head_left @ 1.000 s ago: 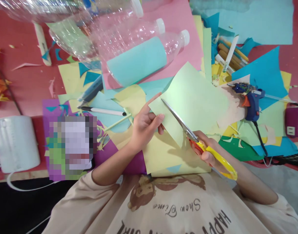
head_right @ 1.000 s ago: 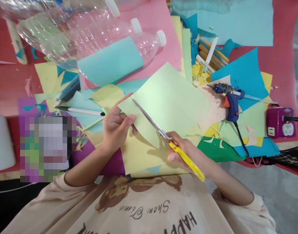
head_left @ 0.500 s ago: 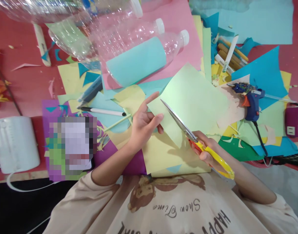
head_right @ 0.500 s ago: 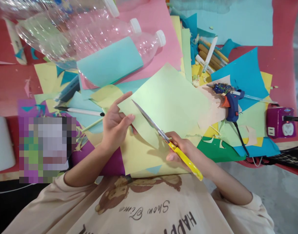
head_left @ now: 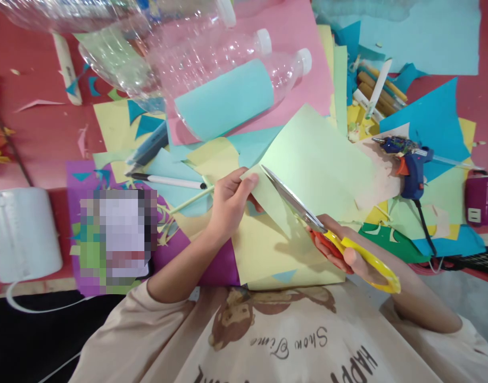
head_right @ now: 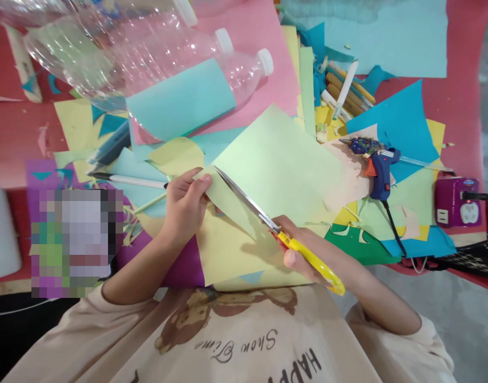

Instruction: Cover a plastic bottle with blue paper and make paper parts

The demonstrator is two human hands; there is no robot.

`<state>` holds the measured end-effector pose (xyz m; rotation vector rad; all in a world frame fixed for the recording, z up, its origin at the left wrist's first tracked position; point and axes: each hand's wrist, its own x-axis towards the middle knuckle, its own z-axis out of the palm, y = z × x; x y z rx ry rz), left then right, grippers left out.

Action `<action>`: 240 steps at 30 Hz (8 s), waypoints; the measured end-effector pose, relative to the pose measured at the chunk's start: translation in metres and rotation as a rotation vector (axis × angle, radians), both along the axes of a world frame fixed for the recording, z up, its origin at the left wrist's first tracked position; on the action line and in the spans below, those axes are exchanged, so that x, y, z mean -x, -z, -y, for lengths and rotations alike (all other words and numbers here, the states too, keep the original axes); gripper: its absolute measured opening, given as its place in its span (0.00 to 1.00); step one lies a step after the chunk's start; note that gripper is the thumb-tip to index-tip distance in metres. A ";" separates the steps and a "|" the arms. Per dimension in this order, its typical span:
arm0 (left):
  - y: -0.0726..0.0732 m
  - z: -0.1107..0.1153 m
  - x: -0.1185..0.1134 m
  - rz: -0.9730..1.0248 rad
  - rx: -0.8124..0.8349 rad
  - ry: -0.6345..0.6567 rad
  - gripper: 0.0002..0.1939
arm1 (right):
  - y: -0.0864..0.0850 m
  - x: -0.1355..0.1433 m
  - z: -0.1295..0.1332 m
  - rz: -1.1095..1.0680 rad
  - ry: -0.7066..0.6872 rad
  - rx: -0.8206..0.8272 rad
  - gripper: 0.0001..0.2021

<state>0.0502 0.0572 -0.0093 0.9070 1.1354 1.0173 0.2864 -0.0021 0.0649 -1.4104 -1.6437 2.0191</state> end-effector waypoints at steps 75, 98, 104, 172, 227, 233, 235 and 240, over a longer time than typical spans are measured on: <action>-0.009 -0.010 -0.007 -0.248 -0.107 0.131 0.10 | 0.018 0.018 -0.066 0.397 -0.081 -0.458 0.16; 0.006 -0.021 0.001 0.001 -0.465 0.274 0.12 | 0.064 0.051 -0.069 -0.538 0.742 -0.059 0.11; 0.013 -0.023 0.004 -0.102 -0.351 0.119 0.14 | 0.064 0.047 -0.070 -0.543 0.700 -0.030 0.11; -0.005 -0.002 -0.008 -0.400 -0.345 0.008 0.08 | 0.052 0.049 -0.056 -0.324 0.556 0.052 0.13; -0.005 -0.011 -0.003 -0.341 -0.410 -0.063 0.06 | 0.049 0.039 -0.063 -0.120 0.533 -0.236 0.10; -0.004 -0.011 -0.003 -0.387 -0.440 -0.071 0.08 | 0.050 0.039 -0.063 -0.135 0.531 -0.235 0.10; -0.004 -0.012 -0.002 -0.352 -0.430 -0.030 0.11 | 0.050 0.039 -0.063 -0.156 0.533 -0.233 0.10; -0.004 -0.015 0.000 -0.292 -0.395 0.055 0.14 | 0.048 0.038 -0.064 -0.156 0.552 -0.218 0.11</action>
